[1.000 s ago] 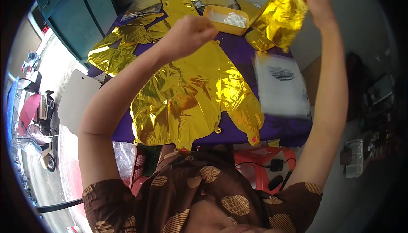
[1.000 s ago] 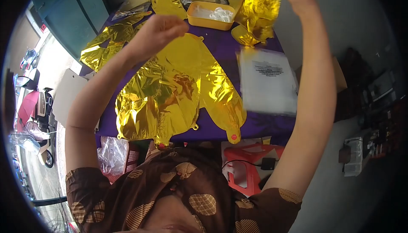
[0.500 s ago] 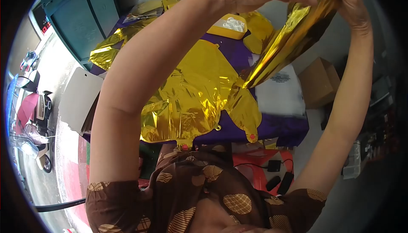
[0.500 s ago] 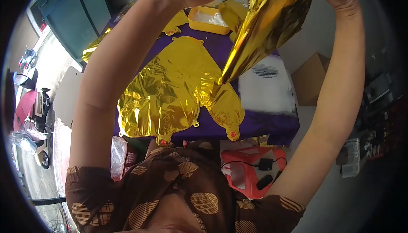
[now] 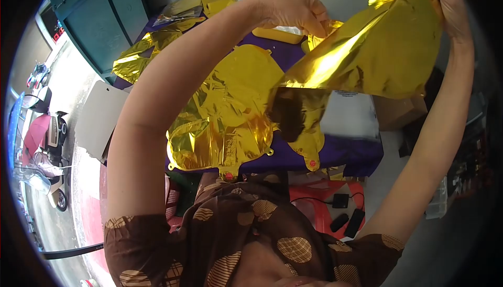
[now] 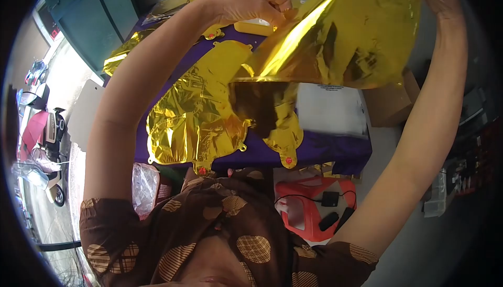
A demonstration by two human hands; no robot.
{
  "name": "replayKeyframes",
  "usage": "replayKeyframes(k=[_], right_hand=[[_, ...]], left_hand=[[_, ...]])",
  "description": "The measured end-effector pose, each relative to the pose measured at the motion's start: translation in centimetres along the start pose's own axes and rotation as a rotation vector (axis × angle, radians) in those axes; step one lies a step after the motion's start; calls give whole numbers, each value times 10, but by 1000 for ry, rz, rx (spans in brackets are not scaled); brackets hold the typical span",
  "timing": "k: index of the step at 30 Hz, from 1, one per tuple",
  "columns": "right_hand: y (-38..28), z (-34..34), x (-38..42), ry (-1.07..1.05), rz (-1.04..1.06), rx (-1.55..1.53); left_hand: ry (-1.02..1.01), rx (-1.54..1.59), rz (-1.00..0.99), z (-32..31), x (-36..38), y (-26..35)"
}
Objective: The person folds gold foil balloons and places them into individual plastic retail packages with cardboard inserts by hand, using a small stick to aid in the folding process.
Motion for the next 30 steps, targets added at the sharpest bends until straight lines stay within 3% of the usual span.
replayKeyframes(k=[2, 5, 8, 11, 14, 15, 17, 20, 24, 30], right_hand=[[4, -3, -1, -14, -30, 76], [13, -7, 0, -3, -67, 224], [10, -15, 0, 91, -34, 382], [2, -22, 11, 254, 43, 507], [-19, -53, 43, 356, 174, 551], [-31, -74, 61, 337, 216, 541], [-55, -121, 93, 156, 356, 504], [-69, -189, 125, -131, 481, 334], [-67, -266, 160, -303, 496, 133], [-65, -303, 172, -305, 534, 64]], left_hand=[[18, -128, 89, 10, -1, -13], [148, -682, 186, 43, -26, -42], [628, -799, 237, 71, -4, -40], [934, -788, 110, 73, 28, -30], [903, -617, 12, 48, 75, -30], [840, -583, 65, 36, 89, -33], [723, -513, 173, 18, 114, -47], [568, -323, 37, 3, 149, -113], [437, -342, 114, -20, 179, -141], [355, -583, 226, -35, 201, -143]])
Point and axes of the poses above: each hand's wrist, its own x-axis away from the middle knuckle, its own z-axis out of the back of the hand, y = z × x, the point moved 3 cm from there along -x, towards the middle knuckle, and after that the axes turned 10 degrees about -y, right-handed, at the moved point
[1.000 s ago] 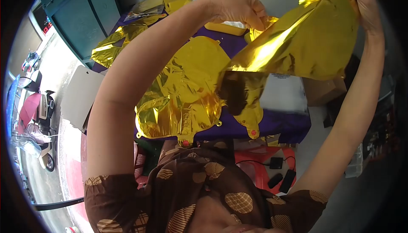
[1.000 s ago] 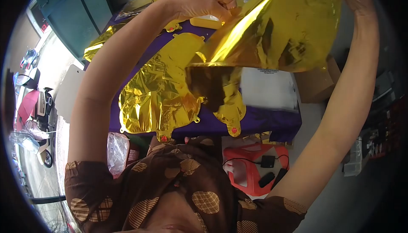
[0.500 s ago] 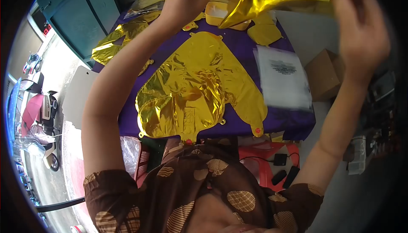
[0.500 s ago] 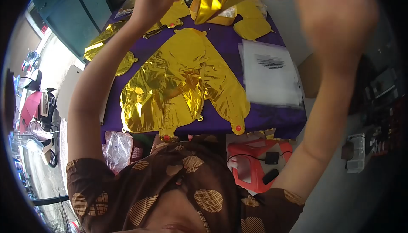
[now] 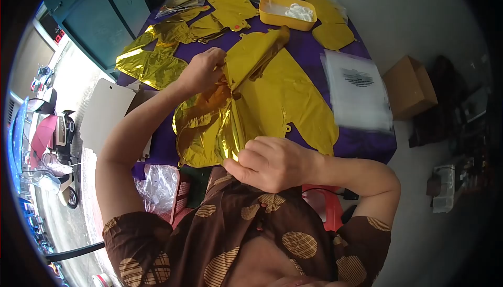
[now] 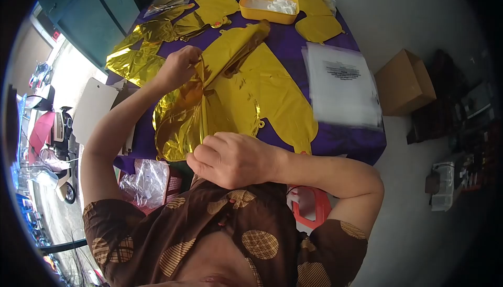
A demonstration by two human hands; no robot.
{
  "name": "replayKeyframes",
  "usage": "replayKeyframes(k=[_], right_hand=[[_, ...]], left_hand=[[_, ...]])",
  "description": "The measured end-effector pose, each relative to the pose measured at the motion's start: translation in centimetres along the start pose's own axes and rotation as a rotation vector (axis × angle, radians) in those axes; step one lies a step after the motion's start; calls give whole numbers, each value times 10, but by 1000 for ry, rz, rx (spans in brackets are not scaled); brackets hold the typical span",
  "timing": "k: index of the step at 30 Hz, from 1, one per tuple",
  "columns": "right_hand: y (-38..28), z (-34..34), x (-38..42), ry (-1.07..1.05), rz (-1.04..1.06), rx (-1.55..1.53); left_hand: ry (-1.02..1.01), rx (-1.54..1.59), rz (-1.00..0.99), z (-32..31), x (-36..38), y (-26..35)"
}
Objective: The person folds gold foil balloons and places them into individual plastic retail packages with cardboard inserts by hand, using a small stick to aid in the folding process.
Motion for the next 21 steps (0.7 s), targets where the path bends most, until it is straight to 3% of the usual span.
replayKeyframes(k=[8, 16, 19, 21], right_hand=[[-11, 5, -4, -15, -15, -13], [-10, 0, 8, 21, -39, -294], [17, 9, 32, -20, -254, -107], [43, 11, 52, -5, -555, -90]], left_hand=[[-114, -335, 174, -1, 27, 24], [-199, -616, 133, -7, 31, 31], [-206, -592, 96, -8, 33, 25], [-189, -551, 36, -8, 32, 18]])
Point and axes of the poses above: each hand's wrist, its own x-axis away from the middle knuckle, its own z-axis out of the back of the hand, y = z × x, the point moved 3 cm from there along -x, towards the middle knuckle, and after that the axes turned 10 degrees about -y, right-handed, at the moved point
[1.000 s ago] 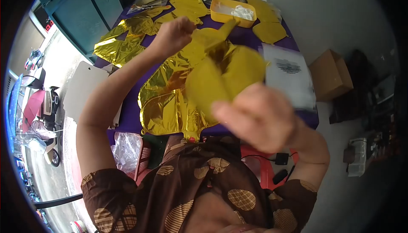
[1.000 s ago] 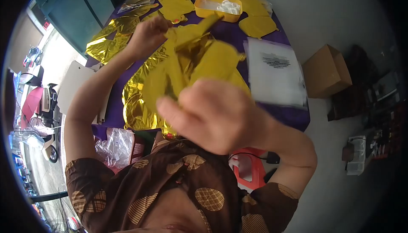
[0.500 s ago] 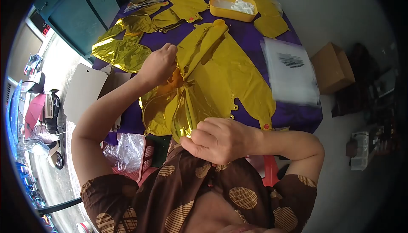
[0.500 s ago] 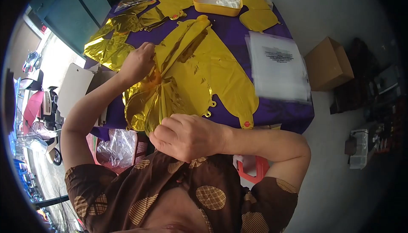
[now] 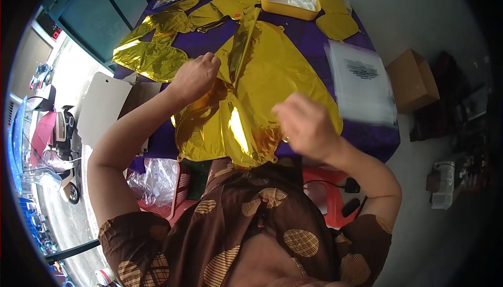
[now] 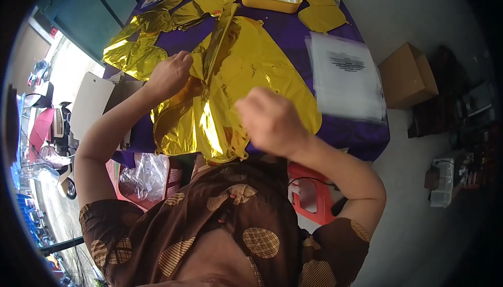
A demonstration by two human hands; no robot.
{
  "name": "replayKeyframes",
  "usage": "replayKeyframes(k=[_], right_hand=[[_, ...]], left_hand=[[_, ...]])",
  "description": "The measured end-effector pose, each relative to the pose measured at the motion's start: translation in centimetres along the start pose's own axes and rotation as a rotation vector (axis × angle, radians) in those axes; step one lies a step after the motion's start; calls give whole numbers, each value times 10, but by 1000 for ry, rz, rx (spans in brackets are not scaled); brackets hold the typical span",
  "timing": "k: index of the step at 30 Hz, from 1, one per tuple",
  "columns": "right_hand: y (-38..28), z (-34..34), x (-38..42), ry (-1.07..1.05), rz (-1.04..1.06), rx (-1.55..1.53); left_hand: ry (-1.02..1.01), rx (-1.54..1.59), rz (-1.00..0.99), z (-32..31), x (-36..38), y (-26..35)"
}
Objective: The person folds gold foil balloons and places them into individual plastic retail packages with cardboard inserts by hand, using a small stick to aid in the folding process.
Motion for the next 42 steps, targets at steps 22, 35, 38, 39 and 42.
replayKeyframes(k=[22, 35, 38, 39, 42], right_hand=[[54, -12, 12, -166, -382, 163], [56, -16, 9, -140, -449, 93], [55, -16, 10, -148, -446, 102], [53, -16, 9, -136, -417, 132], [47, -23, 3, -98, -334, 186]], left_hand=[[156, -95, -116, -4, 4, -5], [124, 224, 199, 5, -6, 6], [181, 264, 239, 7, -9, 10], [197, 263, 236, 10, -11, 12], [220, 275, 239, 16, -13, 17]])
Point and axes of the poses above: each hand's wrist, its own x-axis away from the middle knuckle, its own z-axis out of the back of the hand, y = z × x, the point moved 3 cm from there along -x, towards the middle knuckle, and after that the axes turned 10 degrees about -y, right-handed, at the moved point
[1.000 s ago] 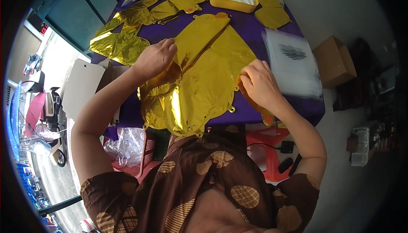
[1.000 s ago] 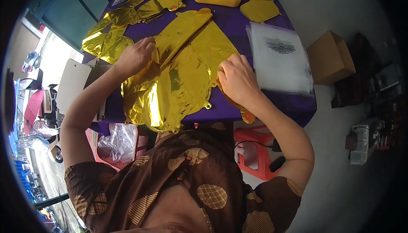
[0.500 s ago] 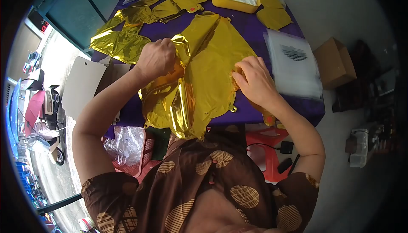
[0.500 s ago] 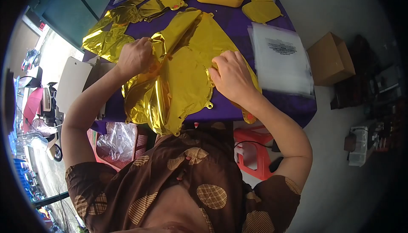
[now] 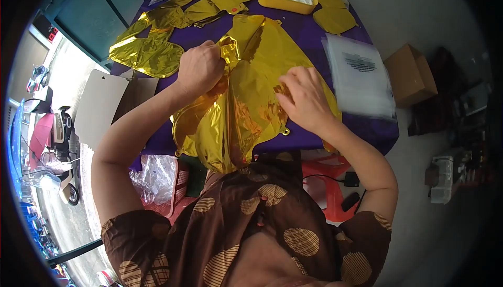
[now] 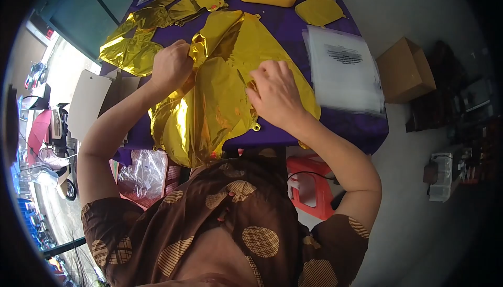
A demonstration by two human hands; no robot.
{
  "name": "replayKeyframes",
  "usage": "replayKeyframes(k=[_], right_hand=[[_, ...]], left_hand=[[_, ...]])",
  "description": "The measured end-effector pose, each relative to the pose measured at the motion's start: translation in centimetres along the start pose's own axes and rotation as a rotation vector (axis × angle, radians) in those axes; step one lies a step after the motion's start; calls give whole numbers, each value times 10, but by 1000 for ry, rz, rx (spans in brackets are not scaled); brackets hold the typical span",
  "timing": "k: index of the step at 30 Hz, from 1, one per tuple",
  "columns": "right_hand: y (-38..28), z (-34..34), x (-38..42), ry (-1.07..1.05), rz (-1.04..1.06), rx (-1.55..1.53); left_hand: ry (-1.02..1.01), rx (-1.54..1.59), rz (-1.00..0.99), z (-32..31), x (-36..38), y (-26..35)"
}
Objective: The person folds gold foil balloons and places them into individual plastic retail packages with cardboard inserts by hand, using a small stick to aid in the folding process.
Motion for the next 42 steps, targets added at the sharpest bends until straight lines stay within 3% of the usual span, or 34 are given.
replayKeyframes(k=[2, 5, 9, 12, 14, 15, 16, 17, 20, 24, 25, 28, 29, 32, 42], right_hand=[[-7, -4, -2, 31, 43, -12], [-5, -6, -10, 35, -27, -257], [3, -10, -26, 40, -141, -628], [2, -19, -33, 60, -301, -917], [1, -20, -38, -136, -302, -1258], [-4, -18, -39, -241, -300, -1426], [-9, -13, -39, -211, -312, -1488], [-18, -7, -38, -181, -324, -1551], [-9, -13, -39, -114, -371, -1504], [14, -6, -25, -41, -515, -1433], [20, -10, -21, -20, -515, -1466], [32, -8, -9, -148, -586, -1388], [32, -8, -7, -153, -597, -1380], [32, -8, -5, -173, -622, -1362], [31, -12, -12, -190, -605, -1297]], left_hand=[[-17, 27, 23, 0, -2, 1], [-232, 730, 291, 6, -4, 10], [-160, 1192, 93, -2, -5, 5], [-24, 1783, -52, -17, -16, 15], [-232, 2126, -375, -30, -33, 4], [-189, 2117, -286, -32, -40, 6], [-146, 2106, -196, -35, -46, 7], [-103, 2093, -105, -36, -52, 7], [40, 1437, -129, -37, -70, -29], [130, 140, -185, -8, -70, -10], [5, 11, -181, -5, -68, -10], [10, -139, -244, -2, -64, -14], [-73, -218, -206, -2, -60, -17], [-3, -390, -355, -10, -55, -27], [-66, -497, -341, -14, -19, -35]])
Point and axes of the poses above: each hand's wrist, its own x-axis away from the middle knuckle, its own z-axis out of the back of the hand, y = z × x, the point moved 3 cm from there along -x, towards the middle knuckle, and after that the axes turned 10 degrees about -y, right-handed, at the moved point
